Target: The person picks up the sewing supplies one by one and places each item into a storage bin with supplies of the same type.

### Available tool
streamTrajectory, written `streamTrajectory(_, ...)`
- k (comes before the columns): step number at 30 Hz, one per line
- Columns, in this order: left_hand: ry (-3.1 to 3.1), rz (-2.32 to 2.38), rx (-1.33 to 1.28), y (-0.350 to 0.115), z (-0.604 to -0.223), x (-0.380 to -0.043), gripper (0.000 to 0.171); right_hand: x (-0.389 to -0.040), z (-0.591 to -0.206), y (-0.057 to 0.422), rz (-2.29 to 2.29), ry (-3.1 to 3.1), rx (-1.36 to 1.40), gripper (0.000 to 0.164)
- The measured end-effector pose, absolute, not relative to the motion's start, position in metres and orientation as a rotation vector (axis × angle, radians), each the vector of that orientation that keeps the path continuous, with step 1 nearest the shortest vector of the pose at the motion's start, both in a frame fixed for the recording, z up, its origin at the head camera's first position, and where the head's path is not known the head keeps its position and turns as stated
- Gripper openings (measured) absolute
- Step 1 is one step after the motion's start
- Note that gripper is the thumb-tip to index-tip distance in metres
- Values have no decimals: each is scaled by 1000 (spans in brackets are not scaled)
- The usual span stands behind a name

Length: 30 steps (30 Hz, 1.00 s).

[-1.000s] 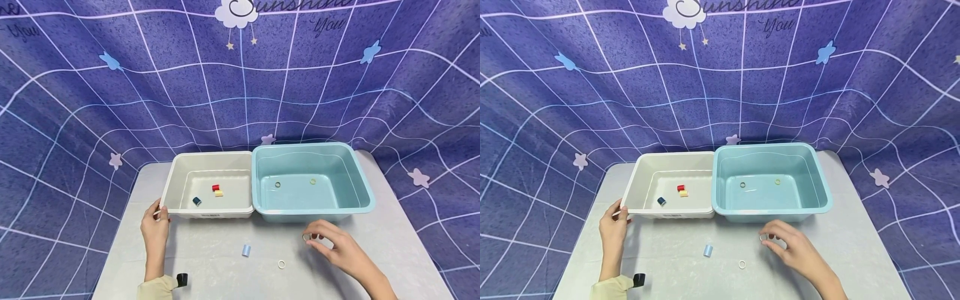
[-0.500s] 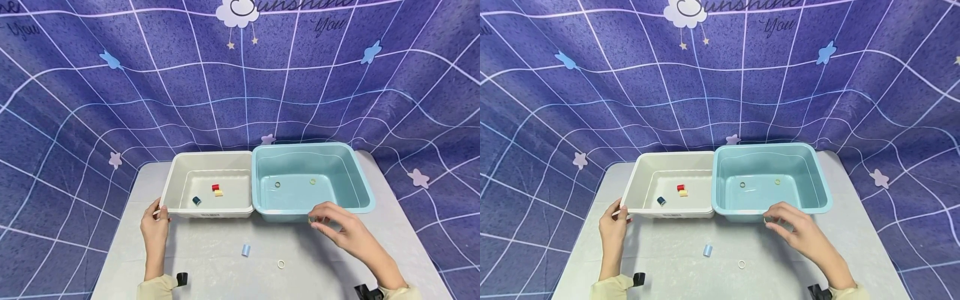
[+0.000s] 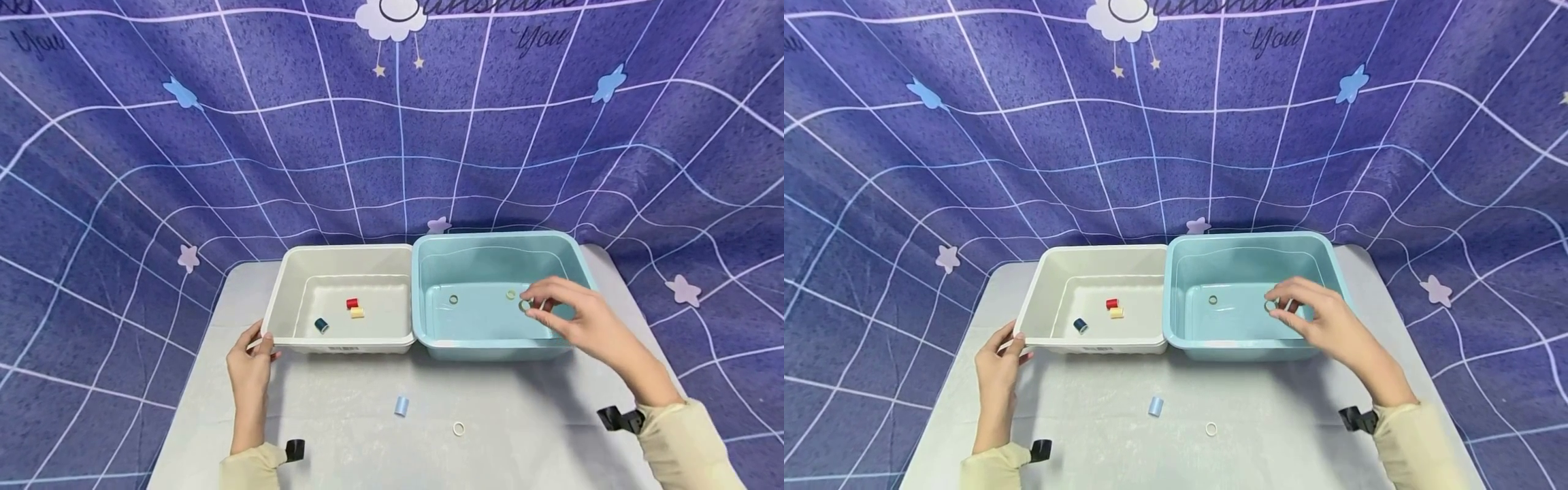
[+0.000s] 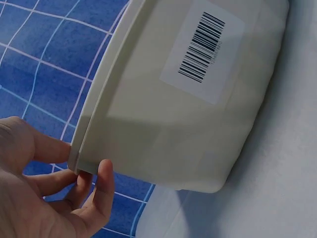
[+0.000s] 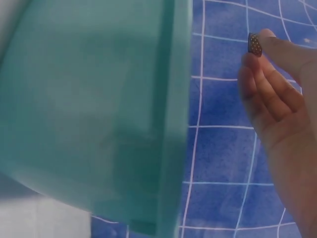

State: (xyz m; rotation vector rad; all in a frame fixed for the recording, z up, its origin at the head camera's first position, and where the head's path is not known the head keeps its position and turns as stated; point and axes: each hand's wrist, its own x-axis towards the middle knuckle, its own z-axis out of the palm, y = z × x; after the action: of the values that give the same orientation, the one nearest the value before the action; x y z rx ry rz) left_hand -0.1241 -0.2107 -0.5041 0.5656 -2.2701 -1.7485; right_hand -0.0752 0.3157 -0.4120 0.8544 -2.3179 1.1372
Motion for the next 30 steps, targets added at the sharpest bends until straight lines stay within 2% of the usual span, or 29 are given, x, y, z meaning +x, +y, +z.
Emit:
streamTrajectory(16,-2219,-1849,572,-214,-503,-125,43,-150,-377,321,824,-2719,801,26)
streamTrajectory(23,-2191,-1909,617,-214,-502,-125,43,-182,-377,310,654,-2811,1044,19)
streamTrajectory(30,-2146,-2005,636,-213,-501,-125,45,-205,-398,297,537,-2848,1269,19)
